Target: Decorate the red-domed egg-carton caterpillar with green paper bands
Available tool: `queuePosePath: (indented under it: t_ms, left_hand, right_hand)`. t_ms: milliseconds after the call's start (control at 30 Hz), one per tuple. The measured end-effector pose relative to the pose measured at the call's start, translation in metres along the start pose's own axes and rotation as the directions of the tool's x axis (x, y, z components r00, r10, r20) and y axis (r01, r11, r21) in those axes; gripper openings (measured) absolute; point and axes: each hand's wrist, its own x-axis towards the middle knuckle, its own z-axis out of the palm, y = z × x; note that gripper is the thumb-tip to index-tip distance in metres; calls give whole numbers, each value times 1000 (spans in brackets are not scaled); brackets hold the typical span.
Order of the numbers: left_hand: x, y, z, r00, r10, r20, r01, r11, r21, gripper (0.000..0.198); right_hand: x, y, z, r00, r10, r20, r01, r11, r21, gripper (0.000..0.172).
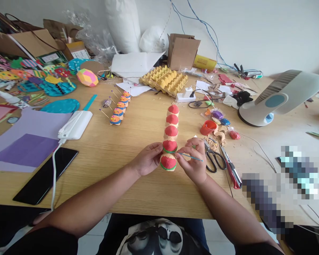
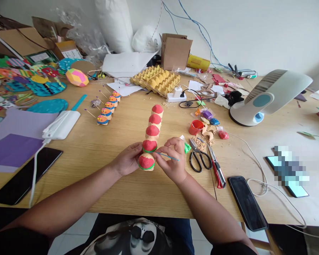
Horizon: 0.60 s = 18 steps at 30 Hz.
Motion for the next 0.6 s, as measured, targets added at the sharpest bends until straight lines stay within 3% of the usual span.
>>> queuePosePath:
  t_ms: [200, 600]
  left_hand:
    - [0, 3, 0, 994, -10, 113, 3, 998, 60, 31]
    - [0, 0, 0, 994, 3, 106, -7, 999, 44, 32]
  right_hand:
    - [0, 7, 0, 982, 171, 79, -187, 937, 295, 12]
    - [2, 10, 1, 986, 143, 91, -159, 965, 210, 12]
